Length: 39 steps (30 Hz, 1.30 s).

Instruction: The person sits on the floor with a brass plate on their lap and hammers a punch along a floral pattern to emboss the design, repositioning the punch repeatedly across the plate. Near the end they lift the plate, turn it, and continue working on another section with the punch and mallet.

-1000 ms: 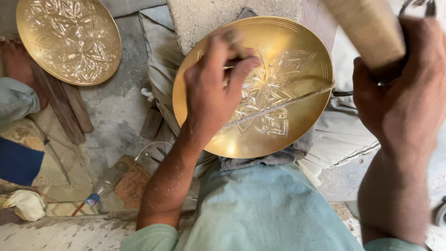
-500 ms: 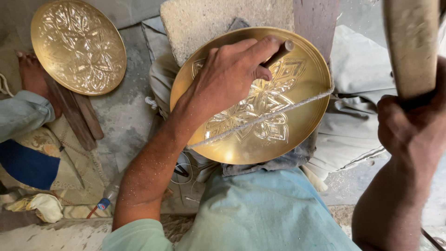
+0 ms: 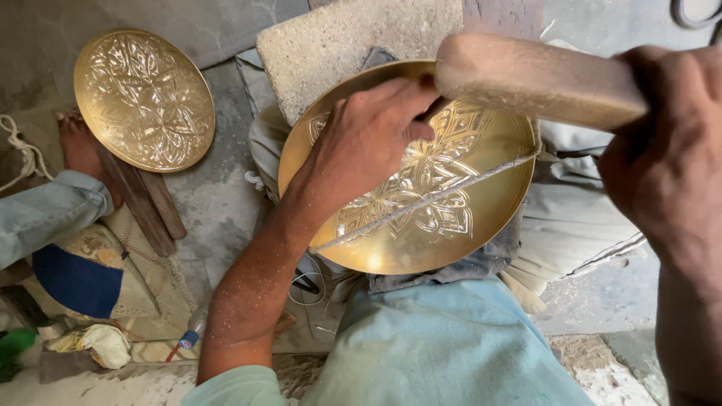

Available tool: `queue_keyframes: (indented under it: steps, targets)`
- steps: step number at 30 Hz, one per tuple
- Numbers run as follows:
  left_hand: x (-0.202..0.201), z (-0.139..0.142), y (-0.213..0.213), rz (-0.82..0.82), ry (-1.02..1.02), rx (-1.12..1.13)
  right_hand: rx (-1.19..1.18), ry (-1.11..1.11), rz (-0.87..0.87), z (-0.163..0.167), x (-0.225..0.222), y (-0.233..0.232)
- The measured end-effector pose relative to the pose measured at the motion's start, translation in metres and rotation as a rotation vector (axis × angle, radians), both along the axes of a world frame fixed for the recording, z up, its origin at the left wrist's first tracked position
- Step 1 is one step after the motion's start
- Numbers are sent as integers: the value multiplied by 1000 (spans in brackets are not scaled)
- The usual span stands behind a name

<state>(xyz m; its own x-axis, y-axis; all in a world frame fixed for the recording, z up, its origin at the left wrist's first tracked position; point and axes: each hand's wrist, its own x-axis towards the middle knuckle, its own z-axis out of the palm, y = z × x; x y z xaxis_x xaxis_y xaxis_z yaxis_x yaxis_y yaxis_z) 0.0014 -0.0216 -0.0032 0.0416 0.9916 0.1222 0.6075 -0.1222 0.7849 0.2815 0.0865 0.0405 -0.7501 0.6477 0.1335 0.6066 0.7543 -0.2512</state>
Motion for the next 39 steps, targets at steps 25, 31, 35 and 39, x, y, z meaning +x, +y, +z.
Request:
queue_keyframes:
  steps: [25, 31, 35, 39]
  targets:
    - [-1, 3, -5, 44, -41, -64, -215, 220, -18, -20, 10, 2]
    - [0, 4, -6, 50, -43, -55, -224, 206, 28, -7, 4, 4]
    - [1, 3, -7, 61, -15, -52, -211, 176, 15, -1, -1, 6]
    - [0, 1, -10, 59, -102, -109, -203, 153, 5, 6, -11, 9]
